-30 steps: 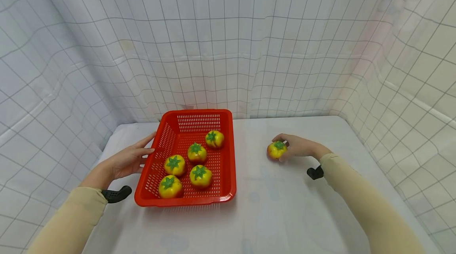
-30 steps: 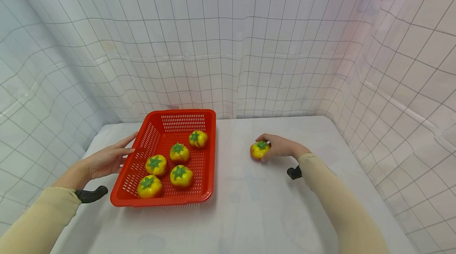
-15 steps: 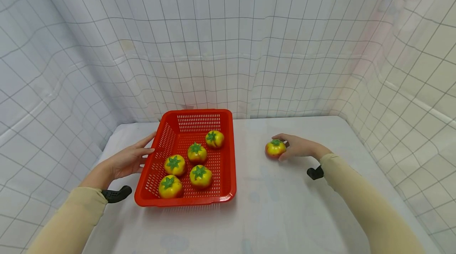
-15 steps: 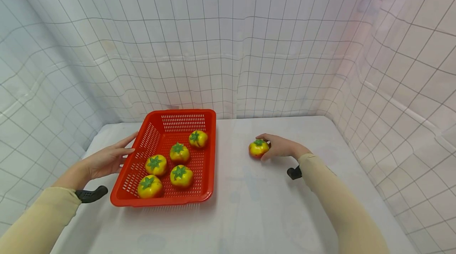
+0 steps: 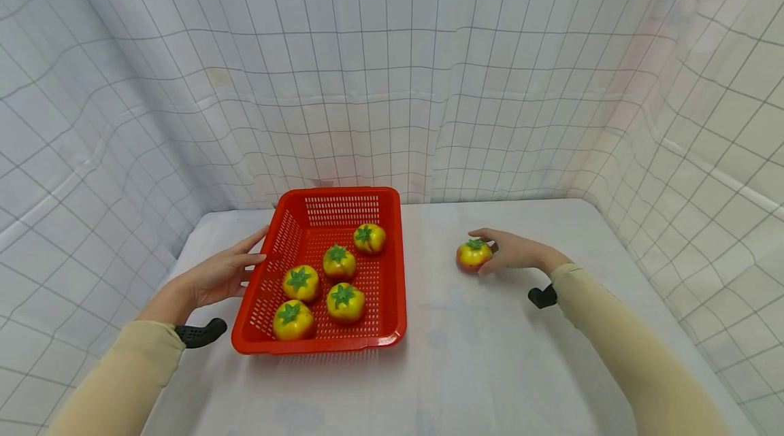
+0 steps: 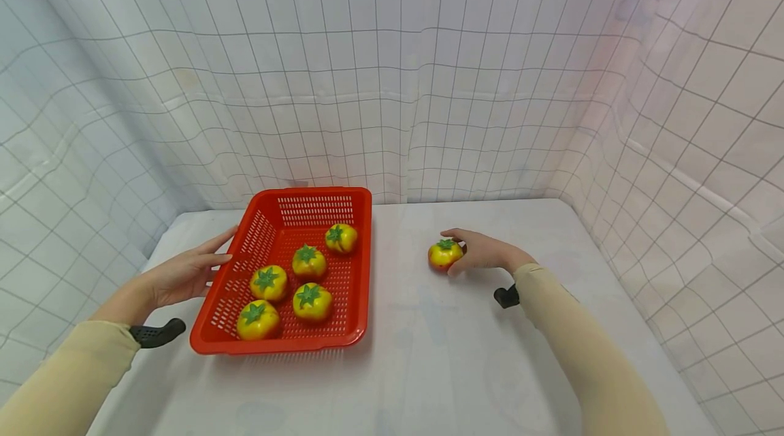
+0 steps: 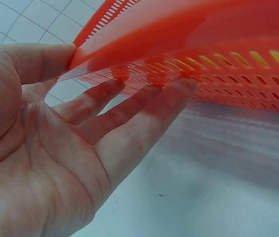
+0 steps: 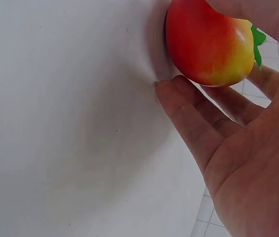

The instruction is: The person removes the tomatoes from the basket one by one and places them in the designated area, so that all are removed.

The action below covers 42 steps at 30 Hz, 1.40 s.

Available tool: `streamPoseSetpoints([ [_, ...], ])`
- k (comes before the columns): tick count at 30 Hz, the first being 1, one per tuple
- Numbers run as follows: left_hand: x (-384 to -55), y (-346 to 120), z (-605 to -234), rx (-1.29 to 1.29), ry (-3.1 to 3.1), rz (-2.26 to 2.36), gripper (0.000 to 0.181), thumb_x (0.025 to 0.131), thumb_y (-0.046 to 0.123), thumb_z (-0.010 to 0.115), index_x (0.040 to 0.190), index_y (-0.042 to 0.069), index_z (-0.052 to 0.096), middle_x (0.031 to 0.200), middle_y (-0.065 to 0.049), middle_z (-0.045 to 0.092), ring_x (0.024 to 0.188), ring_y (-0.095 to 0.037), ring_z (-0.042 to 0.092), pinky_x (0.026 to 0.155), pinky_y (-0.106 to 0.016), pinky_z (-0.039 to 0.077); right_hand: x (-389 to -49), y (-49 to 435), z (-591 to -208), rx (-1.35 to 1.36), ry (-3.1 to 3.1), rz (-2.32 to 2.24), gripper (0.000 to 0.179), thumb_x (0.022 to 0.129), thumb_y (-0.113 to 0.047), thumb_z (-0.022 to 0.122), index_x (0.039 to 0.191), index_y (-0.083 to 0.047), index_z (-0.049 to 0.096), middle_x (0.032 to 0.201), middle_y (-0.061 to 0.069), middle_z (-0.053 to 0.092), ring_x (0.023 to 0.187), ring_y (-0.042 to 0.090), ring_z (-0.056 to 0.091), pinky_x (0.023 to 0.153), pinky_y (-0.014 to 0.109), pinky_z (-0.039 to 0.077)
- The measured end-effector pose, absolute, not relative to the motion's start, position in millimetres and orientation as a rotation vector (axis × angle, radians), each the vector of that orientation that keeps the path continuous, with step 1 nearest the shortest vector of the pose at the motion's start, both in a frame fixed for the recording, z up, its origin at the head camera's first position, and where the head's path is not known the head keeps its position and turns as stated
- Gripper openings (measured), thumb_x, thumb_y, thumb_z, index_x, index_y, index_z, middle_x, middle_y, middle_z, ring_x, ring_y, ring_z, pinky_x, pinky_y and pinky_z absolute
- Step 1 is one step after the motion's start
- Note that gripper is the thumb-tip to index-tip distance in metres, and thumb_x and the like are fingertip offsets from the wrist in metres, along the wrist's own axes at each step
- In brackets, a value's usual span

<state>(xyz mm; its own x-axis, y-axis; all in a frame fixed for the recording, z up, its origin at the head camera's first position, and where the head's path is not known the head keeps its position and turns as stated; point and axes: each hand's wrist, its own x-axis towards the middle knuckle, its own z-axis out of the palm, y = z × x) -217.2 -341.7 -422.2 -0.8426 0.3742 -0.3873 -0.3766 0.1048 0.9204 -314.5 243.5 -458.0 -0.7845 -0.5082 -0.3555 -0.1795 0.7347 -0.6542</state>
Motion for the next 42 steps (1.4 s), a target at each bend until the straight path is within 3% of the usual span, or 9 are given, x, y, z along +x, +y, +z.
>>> streamPoseSetpoints([
  [9,-217.2,-342.2,-421.2,0.004,1.830,1.795,0.074,0.111,0.026,0.044,0.164,0.037,-0.007,0.167,-0.024,0.011,0.121,-0.029,0.061,0.095,-0.053,0.054,-310.3,251.1,-449.7,-0.520,2.409,-0.860,0.093,0.085,-0.038,0.082,0.161,-0.016,0.032,0.157,0.015,0.039,0.132,0.035,0.050,0.111,0.060,0.037],
  [18,-216.3,-342.5,-420.6,0.004,1.822,1.800,0.074,0.111,0.027,0.044,0.164,0.038,-0.007,0.166,-0.024,0.013,0.120,-0.029,0.061,0.094,-0.051,0.055,-310.5,260.4,-445.5,-0.509,2.415,-0.877,0.093,0.086,-0.044,0.080,0.161,-0.017,0.032,0.159,0.014,0.038,0.136,0.035,0.047,0.108,0.063,0.040],
  [28,-217.1,-341.7,-421.7,-0.005,1.817,1.799,0.073,0.111,0.026,0.044,0.164,0.038,-0.005,0.165,-0.022,0.016,0.120,-0.030,0.061,0.095,-0.052,0.055,-305.2,269.2,-435.9,-0.508,2.546,-0.919,0.075,0.095,-0.048,0.069,0.157,-0.015,0.041,0.156,0.013,0.044,0.136,0.035,0.047,0.106,0.061,0.043],
  [42,-216.5,-341.7,-421.7,0.023,1.827,1.790,0.074,0.111,0.027,0.044,0.164,0.036,-0.008,0.166,-0.025,0.011,0.121,-0.029,0.061,0.095,-0.051,0.055,-298.3,270.0,-425.3,-0.555,2.638,-1.004,0.061,0.096,-0.046,0.070,0.147,-0.016,0.054,0.148,0.010,0.054,0.135,0.034,0.048,0.112,0.057,0.038],
])
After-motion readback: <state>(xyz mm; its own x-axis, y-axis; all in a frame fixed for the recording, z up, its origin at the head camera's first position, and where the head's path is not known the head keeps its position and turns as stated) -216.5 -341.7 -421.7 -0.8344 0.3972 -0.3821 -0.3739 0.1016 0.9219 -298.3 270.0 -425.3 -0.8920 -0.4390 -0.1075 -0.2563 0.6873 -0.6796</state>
